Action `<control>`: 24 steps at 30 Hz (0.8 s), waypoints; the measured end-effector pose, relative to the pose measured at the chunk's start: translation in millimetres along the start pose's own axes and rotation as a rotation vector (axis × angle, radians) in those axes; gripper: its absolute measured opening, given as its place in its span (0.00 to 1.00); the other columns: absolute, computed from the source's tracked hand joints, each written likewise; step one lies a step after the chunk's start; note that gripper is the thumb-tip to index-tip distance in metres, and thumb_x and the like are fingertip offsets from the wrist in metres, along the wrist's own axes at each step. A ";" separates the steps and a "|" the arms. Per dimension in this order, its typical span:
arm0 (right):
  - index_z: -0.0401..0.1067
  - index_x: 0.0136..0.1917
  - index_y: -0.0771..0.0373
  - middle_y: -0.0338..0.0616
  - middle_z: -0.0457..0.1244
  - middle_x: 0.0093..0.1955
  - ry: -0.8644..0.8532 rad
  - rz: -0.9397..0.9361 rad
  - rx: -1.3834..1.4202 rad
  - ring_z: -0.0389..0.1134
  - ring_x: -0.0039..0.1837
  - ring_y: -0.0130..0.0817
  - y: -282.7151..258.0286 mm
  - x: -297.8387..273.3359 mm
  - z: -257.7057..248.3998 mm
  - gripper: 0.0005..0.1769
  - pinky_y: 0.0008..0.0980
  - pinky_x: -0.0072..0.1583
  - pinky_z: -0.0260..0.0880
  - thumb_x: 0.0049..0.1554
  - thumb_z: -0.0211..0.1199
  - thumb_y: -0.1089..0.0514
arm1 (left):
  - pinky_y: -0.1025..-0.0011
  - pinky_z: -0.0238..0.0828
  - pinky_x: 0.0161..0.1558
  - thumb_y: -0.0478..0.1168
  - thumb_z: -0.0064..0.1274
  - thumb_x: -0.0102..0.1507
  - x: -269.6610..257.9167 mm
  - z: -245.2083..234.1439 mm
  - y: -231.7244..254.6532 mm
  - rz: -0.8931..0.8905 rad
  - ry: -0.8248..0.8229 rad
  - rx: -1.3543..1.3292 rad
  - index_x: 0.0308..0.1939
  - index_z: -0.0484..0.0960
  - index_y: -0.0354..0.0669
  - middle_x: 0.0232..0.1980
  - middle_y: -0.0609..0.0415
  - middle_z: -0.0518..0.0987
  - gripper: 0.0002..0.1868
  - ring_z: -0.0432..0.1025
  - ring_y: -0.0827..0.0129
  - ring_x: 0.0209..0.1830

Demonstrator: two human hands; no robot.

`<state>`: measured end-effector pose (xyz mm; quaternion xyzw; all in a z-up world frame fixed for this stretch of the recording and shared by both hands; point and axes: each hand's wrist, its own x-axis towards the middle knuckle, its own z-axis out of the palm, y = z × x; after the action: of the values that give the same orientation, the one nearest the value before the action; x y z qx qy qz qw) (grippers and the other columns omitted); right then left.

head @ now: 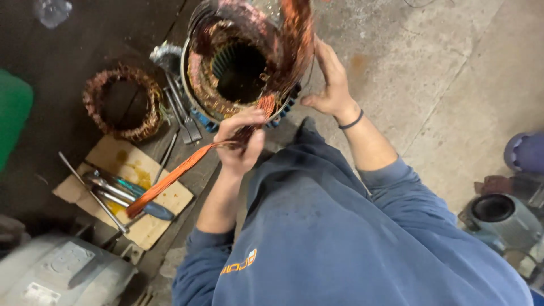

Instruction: The person removes copper wire from a motor stator by hand, pulling and twisting the strands to loosen them. They then use pliers to cut and extract additional wire sections from the stator slots.

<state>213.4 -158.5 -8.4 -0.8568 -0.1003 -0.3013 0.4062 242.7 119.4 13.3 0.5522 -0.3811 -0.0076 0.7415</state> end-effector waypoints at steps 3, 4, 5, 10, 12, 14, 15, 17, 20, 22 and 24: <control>0.57 0.80 0.68 0.57 0.58 0.78 -0.022 0.151 0.083 0.62 0.78 0.50 31.8 -4.6 -20.0 0.49 0.44 0.76 0.64 0.61 0.64 0.31 | 0.58 0.75 0.65 0.34 0.53 0.71 -13.1 -10.5 -12.3 -0.114 0.142 0.013 0.58 0.71 0.38 0.51 0.43 0.83 0.13 0.79 0.58 0.55; 0.61 0.78 0.67 0.54 0.61 0.75 -0.050 0.300 0.069 0.65 0.75 0.47 46.8 -3.7 -24.4 0.44 0.43 0.72 0.67 0.62 0.65 0.35 | 0.59 0.76 0.65 0.36 0.52 0.72 -11.2 -19.1 -13.0 -0.196 0.164 -0.018 0.59 0.70 0.38 0.51 0.45 0.84 0.13 0.80 0.58 0.55; 0.65 0.75 0.65 0.52 0.64 0.72 -0.091 0.445 0.061 0.68 0.72 0.44 63.6 -1.3 -28.5 0.38 0.41 0.69 0.70 0.63 0.66 0.39 | 0.60 0.78 0.64 0.37 0.50 0.73 -11.1 -25.7 -13.0 -0.278 0.198 -0.044 0.61 0.69 0.38 0.50 0.46 0.85 0.14 0.80 0.59 0.56; 0.71 0.70 0.64 0.50 0.68 0.67 -0.292 0.564 0.038 0.70 0.68 0.40 166.8 40.1 -14.5 0.32 0.39 0.66 0.72 0.61 0.67 0.43 | 0.63 0.78 0.61 0.39 0.49 0.73 41.8 -41.5 3.3 -0.399 0.195 0.094 0.64 0.68 0.38 0.46 0.48 0.84 0.17 0.80 0.63 0.52; 0.71 0.68 0.64 0.50 0.68 0.66 -0.405 0.519 0.061 0.71 0.67 0.40 198.0 68.8 2.0 0.30 0.38 0.66 0.72 0.60 0.68 0.43 | 0.64 0.78 0.58 0.39 0.48 0.73 52.3 -43.4 7.3 -0.477 0.247 0.174 0.64 0.69 0.38 0.45 0.48 0.84 0.17 0.80 0.64 0.50; 0.73 0.66 0.64 0.52 0.68 0.63 -0.507 0.289 -0.060 0.69 0.66 0.46 227.4 104.6 28.2 0.28 0.43 0.66 0.68 0.61 0.69 0.45 | 0.67 0.76 0.54 0.39 0.47 0.75 56.0 -45.5 5.8 -0.599 0.264 0.239 0.65 0.70 0.36 0.43 0.48 0.83 0.16 0.79 0.67 0.47; 0.73 0.66 0.64 0.52 0.68 0.63 -0.544 0.253 -0.035 0.69 0.66 0.46 246.1 122.1 40.7 0.28 0.43 0.66 0.68 0.61 0.69 0.45 | 0.67 0.76 0.54 0.39 0.47 0.75 49.4 -36.6 9.5 -0.596 0.319 0.259 0.65 0.70 0.36 0.43 0.48 0.83 0.16 0.79 0.67 0.47; 0.72 0.67 0.63 0.55 0.67 0.63 -0.489 -0.059 -0.267 0.66 0.66 0.54 275.0 152.9 75.9 0.28 0.51 0.66 0.65 0.60 0.72 0.47 | 0.69 0.76 0.55 0.38 0.46 0.77 33.3 -20.1 20.0 -0.582 0.369 0.250 0.63 0.70 0.36 0.47 0.50 0.80 0.13 0.78 0.68 0.49; 0.68 0.70 0.62 0.57 0.64 0.64 -0.631 -0.179 -0.430 0.64 0.65 0.58 300.8 195.3 103.4 0.36 0.58 0.61 0.63 0.55 0.74 0.44 | 0.72 0.77 0.52 0.38 0.45 0.76 -6.7 4.3 24.0 -0.564 0.521 0.267 0.59 0.69 0.37 0.51 0.51 0.80 0.10 0.78 0.70 0.52; 0.69 0.71 0.60 0.57 0.63 0.64 -0.643 -0.279 -0.433 0.62 0.65 0.59 331.5 204.2 120.0 0.38 0.59 0.61 0.61 0.54 0.75 0.42 | 0.74 0.75 0.48 0.38 0.46 0.76 -21.2 23.0 24.3 -0.571 0.640 0.286 0.57 0.69 0.37 0.50 0.51 0.80 0.10 0.78 0.71 0.51; 0.70 0.71 0.59 0.57 0.63 0.64 -0.626 -0.371 -0.454 0.60 0.64 0.60 340.0 219.4 129.5 0.40 0.59 0.60 0.60 0.53 0.76 0.39 | 0.75 0.74 0.43 0.39 0.46 0.75 -20.9 24.8 22.3 -0.560 0.732 0.293 0.55 0.69 0.37 0.49 0.52 0.81 0.09 0.79 0.71 0.50</control>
<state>586.5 -297.5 -156.7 -0.9420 -0.3024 -0.1091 0.0962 204.5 117.0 22.5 0.6986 0.0712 0.0419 0.7108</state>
